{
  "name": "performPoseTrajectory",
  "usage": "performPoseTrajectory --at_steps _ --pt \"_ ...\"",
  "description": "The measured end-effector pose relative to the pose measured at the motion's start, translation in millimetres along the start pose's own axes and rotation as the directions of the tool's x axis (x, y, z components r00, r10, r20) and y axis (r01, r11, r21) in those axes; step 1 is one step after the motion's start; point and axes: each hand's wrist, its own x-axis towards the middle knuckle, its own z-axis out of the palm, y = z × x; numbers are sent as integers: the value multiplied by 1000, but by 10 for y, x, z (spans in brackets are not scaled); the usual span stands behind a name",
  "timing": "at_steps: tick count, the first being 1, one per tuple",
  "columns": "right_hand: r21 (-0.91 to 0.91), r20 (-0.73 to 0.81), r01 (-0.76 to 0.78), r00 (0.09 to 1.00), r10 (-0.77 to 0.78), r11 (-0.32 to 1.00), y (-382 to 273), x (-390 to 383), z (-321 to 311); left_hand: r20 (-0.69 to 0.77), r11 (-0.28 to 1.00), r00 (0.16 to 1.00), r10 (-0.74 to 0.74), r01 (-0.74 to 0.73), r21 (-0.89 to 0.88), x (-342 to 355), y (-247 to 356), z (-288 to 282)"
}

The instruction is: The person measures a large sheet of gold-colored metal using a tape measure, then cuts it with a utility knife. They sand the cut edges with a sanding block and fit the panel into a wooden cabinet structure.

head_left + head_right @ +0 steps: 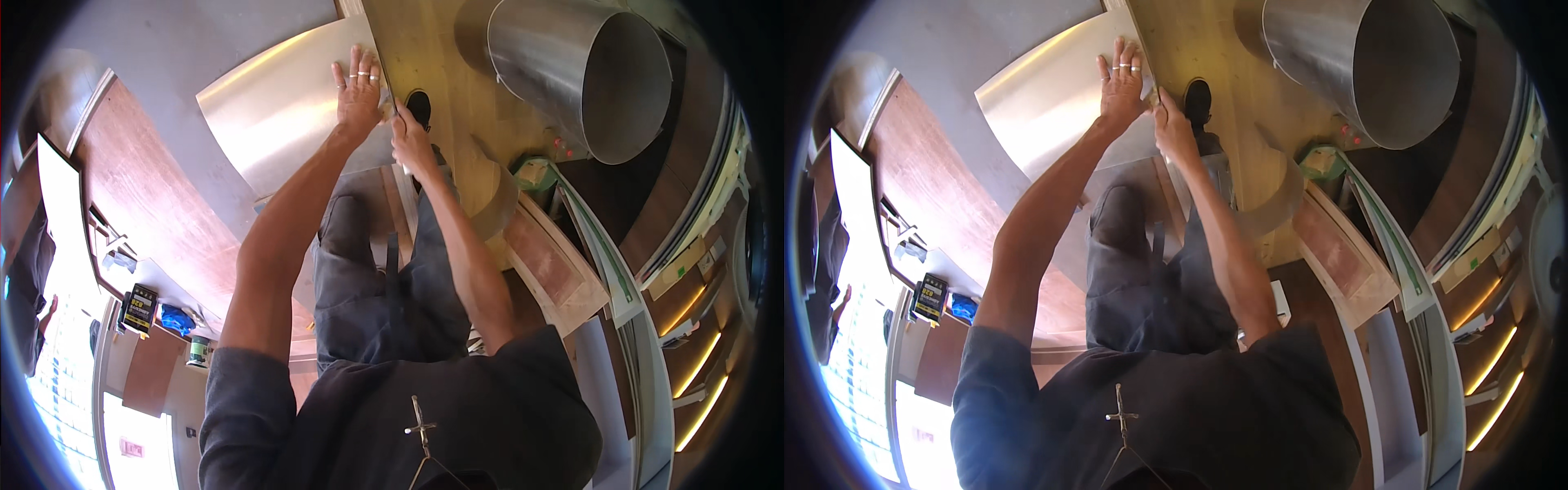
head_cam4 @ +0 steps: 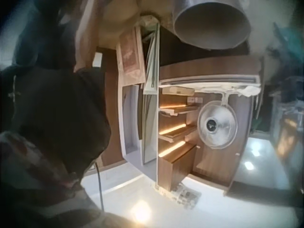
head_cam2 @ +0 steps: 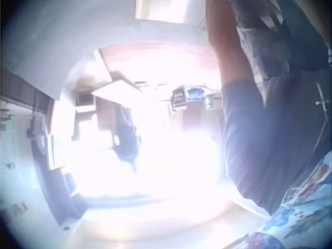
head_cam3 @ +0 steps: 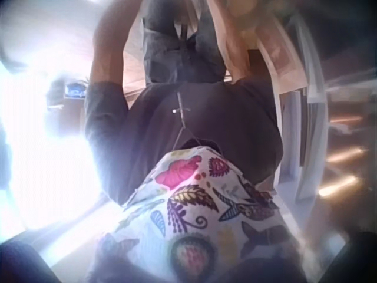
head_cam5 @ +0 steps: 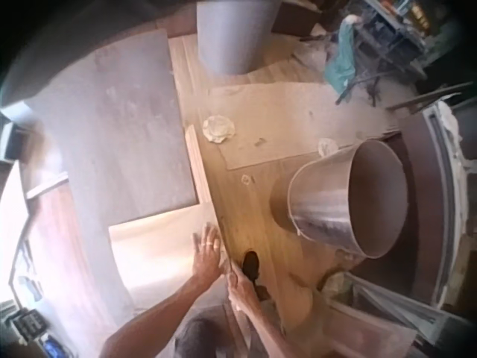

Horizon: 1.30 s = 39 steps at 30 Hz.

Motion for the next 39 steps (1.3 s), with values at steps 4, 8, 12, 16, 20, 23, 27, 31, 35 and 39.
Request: performPoseTrajectory --at_steps 4,8,12,16,20,23,27,31,35,39 --pt "-96 7 79 997 -79 992 0 -42 -98 -44 998 999 -5 2 -67 32 -60 -41" --pt "-136 -44 128 990 -135 982 216 -185 6 -13 1000 1000 6 -6 -17 9 -39 -10" --pt "-73 -7 107 994 -108 992 113 -17 -73 11 1000 1000 12 -12 -16 -83 1 20" --pt "-124 -82 123 988 -134 985 76 -395 32 -11 999 1000 -4 3 -35 -30 -26 -32" --pt "-99 -18 58 998 -60 993 272 -75 -35 12 1000 1000 9 -9 -3 -46 -12 20" --pt "-59 -77 179 980 -184 982 264 -311 -45 21 1000 1000 -15 15 5 -38 -25 16" --pt "-160 -54 108 992 -118 981 478 -122 -11 -83 999 996 12 -14 -31 14 -20 100" --pt "-86 -26 60 998 -63 995 339 -190 -81 -61 999 998 3 -6 -38 27 -46 48" --pt "-50 -52 8 999 -11 999 494 -360 11 -59 998 998 -6 3 -60 -53 -19 51" --pt "-256 -369 282 855 -363 925 876 157 121 -66 999 998 -1 -3 -51 -14 5 -4"
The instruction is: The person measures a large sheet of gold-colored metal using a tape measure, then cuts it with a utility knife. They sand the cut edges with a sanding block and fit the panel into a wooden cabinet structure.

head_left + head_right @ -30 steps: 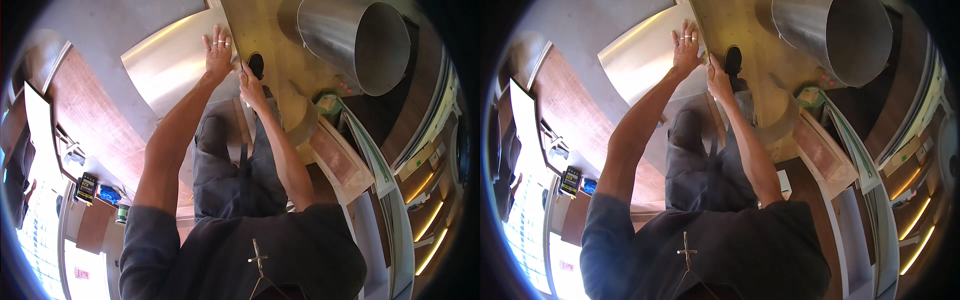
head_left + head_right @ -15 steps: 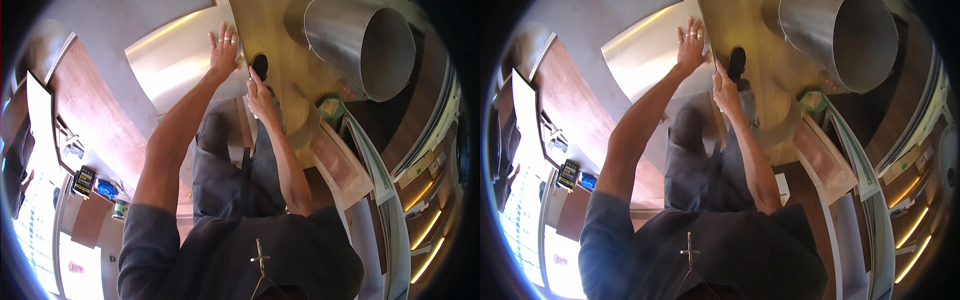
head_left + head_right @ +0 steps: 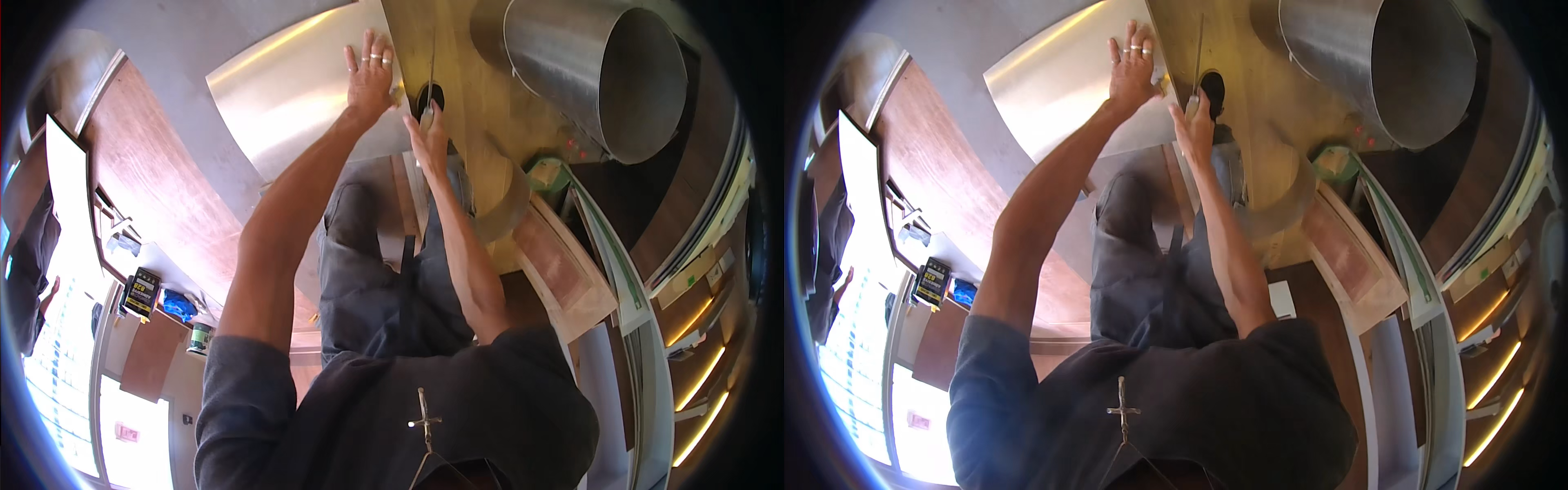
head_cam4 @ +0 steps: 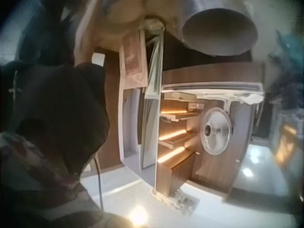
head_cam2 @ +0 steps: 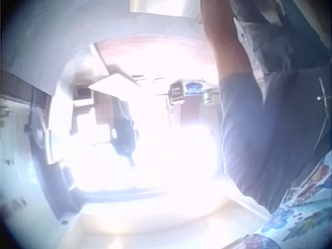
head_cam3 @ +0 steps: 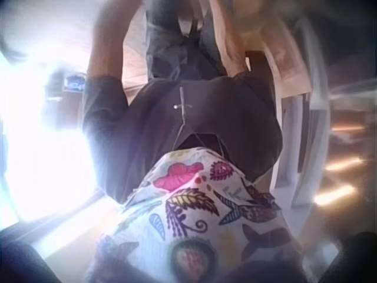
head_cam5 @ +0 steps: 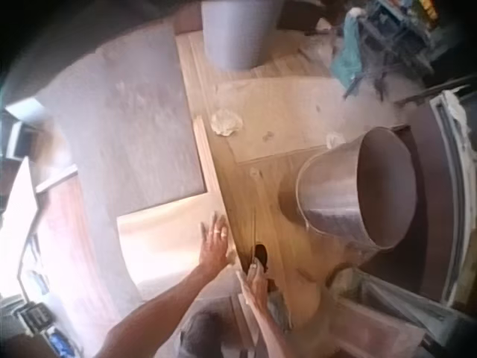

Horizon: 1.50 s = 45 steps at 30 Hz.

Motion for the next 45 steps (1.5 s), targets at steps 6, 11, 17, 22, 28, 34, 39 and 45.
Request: performPoseTrajectory --at_steps 6,11,17,22,28,34,39,45 --pt "91 108 -234 969 224 968 27 146 -13 -102 995 994 47 -56 -82 -249 -59 209" --pt "-23 44 -114 992 114 993 83 133 -9 -94 993 993 73 -81 -86 -536 19 399" --pt "138 116 -131 986 116 982 -63 42 -172 24 998 999 25 -24 -51 -566 186 260" --pt "225 496 -508 794 351 832 -711 -357 -600 69 999 996 -51 50 18 -579 212 213" --pt "171 409 -322 883 231 931 -189 -202 -227 74 999 997 -25 27 -27 -552 226 273" --pt "237 458 -398 851 259 886 -590 -450 -580 79 997 996 -51 55 -50 -584 206 275" --pt "241 433 -383 865 254 892 -398 -199 -356 76 998 997 -32 36 -44 -551 230 299" --pt "209 358 -210 925 125 955 -320 -356 -310 67 999 997 -26 28 -32 -579 200 327"
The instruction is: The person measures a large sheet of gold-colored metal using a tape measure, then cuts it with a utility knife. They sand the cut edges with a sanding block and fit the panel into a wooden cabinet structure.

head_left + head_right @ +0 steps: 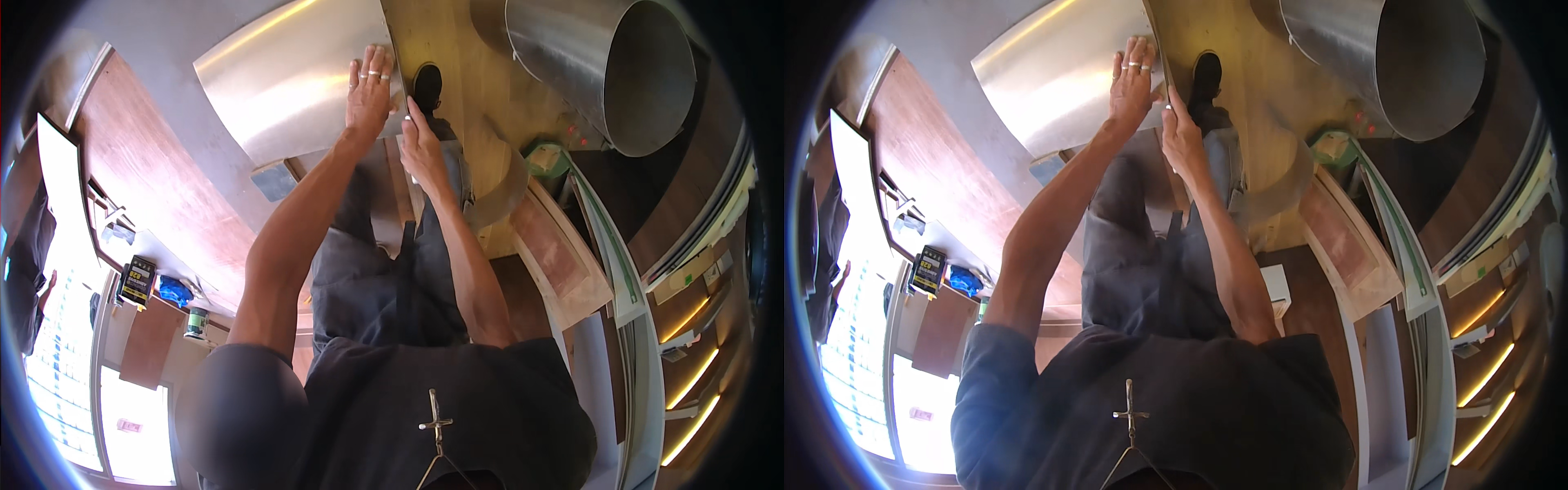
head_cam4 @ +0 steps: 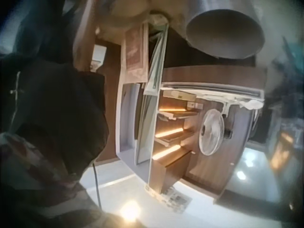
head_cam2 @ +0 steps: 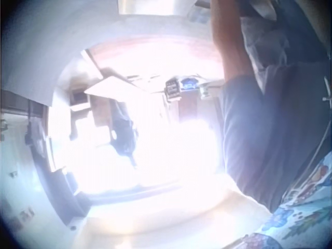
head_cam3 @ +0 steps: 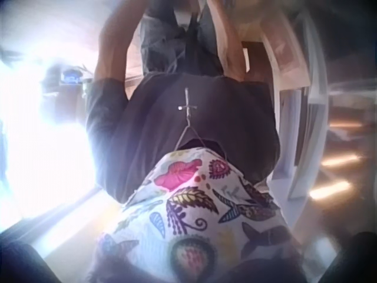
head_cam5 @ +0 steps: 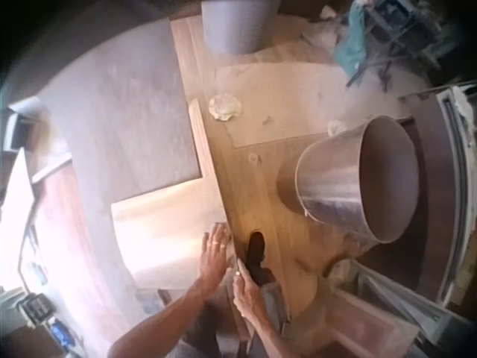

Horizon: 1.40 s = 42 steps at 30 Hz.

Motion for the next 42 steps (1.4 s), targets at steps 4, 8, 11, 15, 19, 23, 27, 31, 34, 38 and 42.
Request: performPoseTrajectory --at_steps 4,8,11,15,19,23,27,31,34,38,42 --pt "31 28 -94 995 94 995 -68 216 -40 -12 1000 1000 5 -5 6 48 4 -18" --pt "125 24 -44 999 42 991 -57 -45 -17 -64 1000 998 15 -16 -13 13 -1 16" --pt "89 17 -61 998 60 994 2 -4 3 -8 1000 1000 -3 3 10 52 9 -2" --pt "62 59 -89 995 86 994 -22 66 -51 -39 1000 999 -2 1 -30 27 11 -4" --pt "119 53 -153 988 148 981 -65 -231 -18 -61 999 998 -6 3 -51 8 -34 23" --pt "-59 28 -44 999 46 997 44 110 -92 -64 1000 998 5 -5 -6 39 -11 9" --pt "-28 52 -103 993 104 994 -50 -51 -83 -30 999 999 -33 32 -23 -26 -27 29" --pt "55 54 -108 993 105 993 268 138 -37 -34 1000 999 -4 3 -6 13 45 -42" --pt "102 81 -135 989 127 986 280 27 -94 -121 999 993 13 -18 -38 33 -66 116" --pt "142 71 -199 979 190 970 50 -262 -52 -102 1000 995 2 0 12 -4 -27 107" --pt "176 127 -307 949 288 935 -51 -157 -82 -32 1000 999 -2 2 13 1 -4 45"
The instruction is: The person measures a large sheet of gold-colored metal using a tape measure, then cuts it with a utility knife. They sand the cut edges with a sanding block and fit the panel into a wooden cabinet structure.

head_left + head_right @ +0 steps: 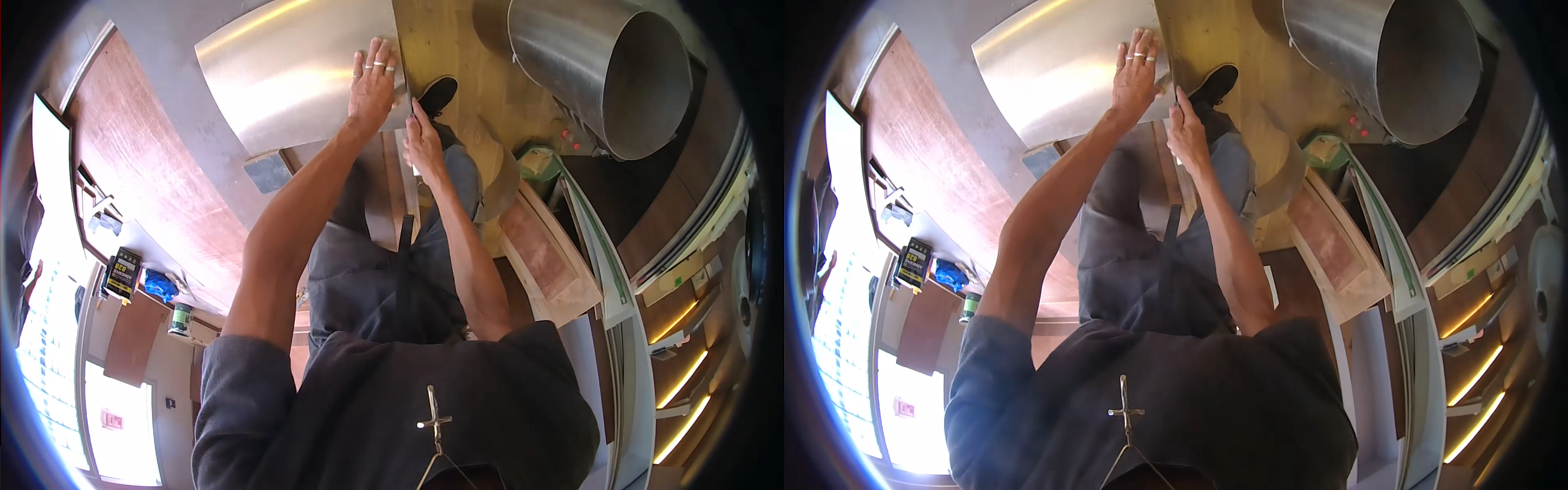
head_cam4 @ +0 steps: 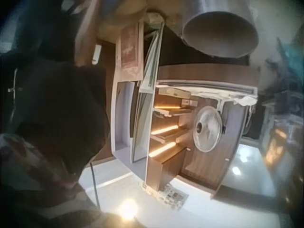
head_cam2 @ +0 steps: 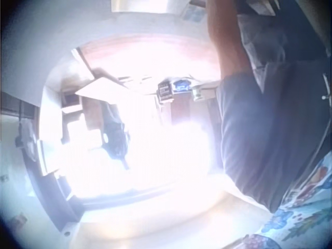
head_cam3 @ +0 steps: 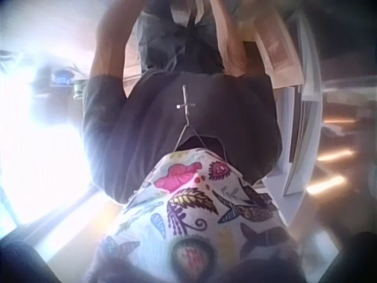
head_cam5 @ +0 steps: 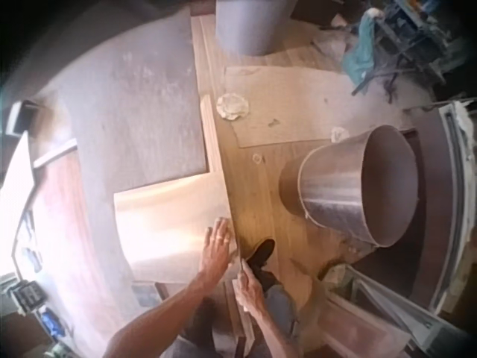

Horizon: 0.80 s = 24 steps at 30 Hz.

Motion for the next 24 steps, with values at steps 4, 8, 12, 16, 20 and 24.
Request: performPoseTrajectory --at_steps 4,8,12,16,20,24 --pt "-10 10 65 998 -65 998 -40 -216 -62 24 1000 1000 -13 13 -13 -49 9 33" --pt "-162 -9 211 976 -216 964 323 187 -57 -18 1000 1000 -5 5 -6 49 26 -42" --pt "-135 -13 34 999 -36 990 -66 51 -92 -25 999 1000 -12 11 -34 54 2 -54" --pt "-98 -48 79 995 -84 992 178 -113 -11 19 999 1000 -19 20 -27 -4 13 -57" --pt "-139 -19 29 999 -32 990 91 94 -122 5 1000 1000 -16 16 -27 35 24 -84" --pt "-96 -15 112 993 -114 989 204 -123 -23 -5 998 1000 -27 26 -64 -22 -12 -33"
